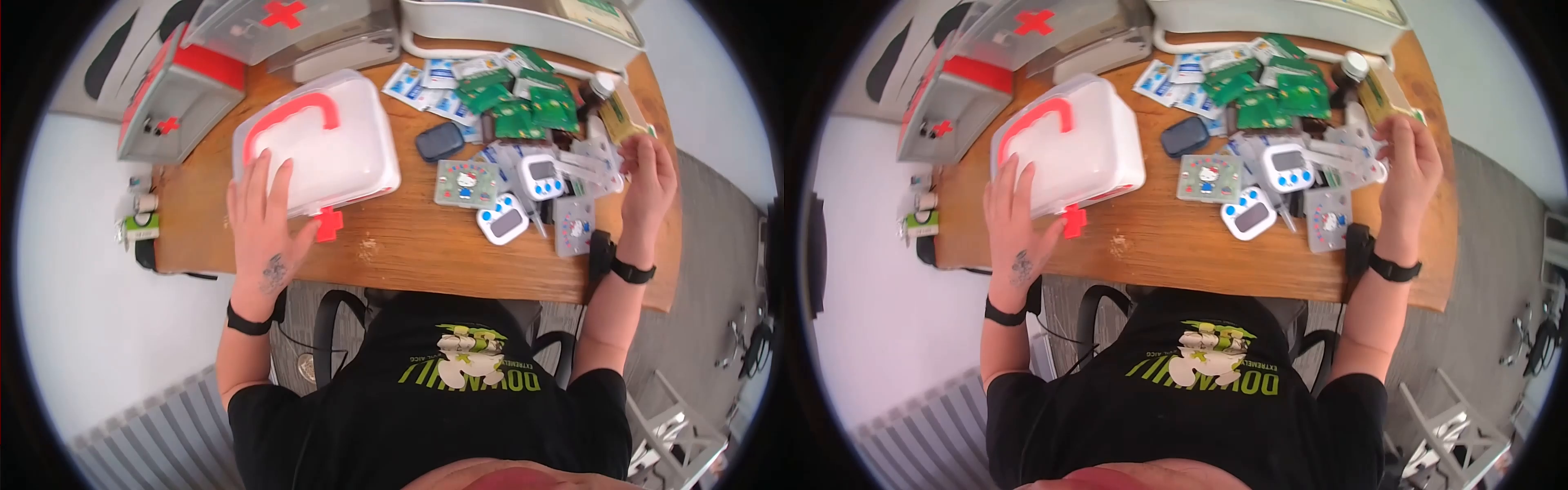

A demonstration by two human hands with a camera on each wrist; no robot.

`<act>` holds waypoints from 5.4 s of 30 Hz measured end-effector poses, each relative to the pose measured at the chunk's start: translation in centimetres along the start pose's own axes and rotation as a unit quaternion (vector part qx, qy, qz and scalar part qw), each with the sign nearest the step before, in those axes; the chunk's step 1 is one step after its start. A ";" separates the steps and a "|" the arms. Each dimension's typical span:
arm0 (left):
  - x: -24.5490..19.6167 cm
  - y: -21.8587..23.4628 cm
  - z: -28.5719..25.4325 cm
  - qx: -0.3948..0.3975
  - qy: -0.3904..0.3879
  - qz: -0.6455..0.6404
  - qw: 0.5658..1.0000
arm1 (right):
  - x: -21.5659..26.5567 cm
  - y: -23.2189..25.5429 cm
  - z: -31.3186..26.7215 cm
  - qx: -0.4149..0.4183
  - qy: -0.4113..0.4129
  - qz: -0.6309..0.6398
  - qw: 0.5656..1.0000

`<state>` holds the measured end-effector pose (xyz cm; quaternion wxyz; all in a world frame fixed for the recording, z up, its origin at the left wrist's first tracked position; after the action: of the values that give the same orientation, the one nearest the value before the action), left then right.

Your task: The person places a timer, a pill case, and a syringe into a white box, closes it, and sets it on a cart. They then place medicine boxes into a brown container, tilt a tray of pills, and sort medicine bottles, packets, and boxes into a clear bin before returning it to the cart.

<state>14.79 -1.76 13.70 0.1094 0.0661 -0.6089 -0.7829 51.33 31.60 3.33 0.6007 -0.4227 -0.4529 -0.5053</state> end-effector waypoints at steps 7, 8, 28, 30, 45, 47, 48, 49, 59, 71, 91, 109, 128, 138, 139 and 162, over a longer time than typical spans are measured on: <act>-0.2 -1.8 -1.0 -0.076 -0.016 0.017 0.997 | 1.1 -0.2 -0.2 -0.013 -0.004 0.006 1.000; -0.2 -1.8 -1.3 -0.090 -0.010 0.020 0.996 | 1.0 -0.1 -0.1 -0.018 -0.001 -0.004 1.000; 6.4 -1.3 -1.6 -0.058 0.090 -0.222 0.969 | -1.0 1.4 0.7 -0.011 0.006 -0.028 1.000; 7.5 -2.8 -1.5 -0.053 0.153 -0.425 0.890 | -0.7 1.3 0.7 -0.015 0.008 -0.031 0.999; 6.2 -5.1 -3.8 -0.144 0.167 -0.472 0.854 | 10.0 -15.4 -11.8 0.491 0.082 -0.159 0.852; 5.5 -5.2 -4.4 -0.167 0.156 -0.487 0.843 | 9.5 -17.6 -13.0 0.514 0.114 -0.175 0.832; 5.2 -5.3 -4.7 -0.179 0.152 -0.493 0.838 | 9.1 -18.5 -13.4 0.512 0.112 -0.178 0.833; 4.8 -5.3 -5.0 -0.183 0.144 -0.496 0.837 | 8.9 -19.0 -13.7 0.510 0.111 -0.180 0.834; 3.4 -2.3 -5.7 -0.220 0.098 -0.453 0.858 | 11.4 -19.4 -12.6 0.468 0.162 -0.139 0.858; 8.7 0.2 -1.9 -0.285 0.085 -0.347 0.889 | 13.0 -23.9 -7.5 0.462 0.245 -0.084 0.848; 13.9 -7.4 6.5 -0.165 0.244 -0.617 0.730 | 6.3 -6.8 -11.2 0.199 0.023 -0.222 0.954; 12.0 -10.5 4.8 -0.040 0.201 -0.728 0.654 | 6.3 -17.0 -10.8 0.378 0.312 -0.510 0.707; 13.5 -10.7 3.5 -0.076 0.321 -0.708 0.624 | 5.4 -18.0 -14.6 0.350 0.302 -0.491 0.739; 11.4 -10.2 3.9 -0.099 0.322 -0.726 0.600 | 5.2 -2.9 -4.7 0.190 0.271 -0.670 0.664; 11.2 -10.0 4.0 -0.099 0.320 -0.720 0.607 | 4.6 -2.2 -4.3 0.238 0.223 -0.702 0.634; 11.8 -10.0 3.4 -0.094 0.322 -0.706 0.624 | 9.2 3.5 -4.5 0.196 0.075 -0.728 0.653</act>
<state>1.70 0.80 5.21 -0.2818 0.7127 -0.2243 -0.6019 56.00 25.66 11.07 0.1410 0.2095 -0.6572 -0.7101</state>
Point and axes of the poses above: each hand's wrist, its own z-axis towards the middle knuckle, its own y-axis out of the back of the hand, x = y × z, the point moved 4 cm from there along z, towards the middle knuckle, and after that the axes turned 4 degrees about -z, right-handed, at the moved point
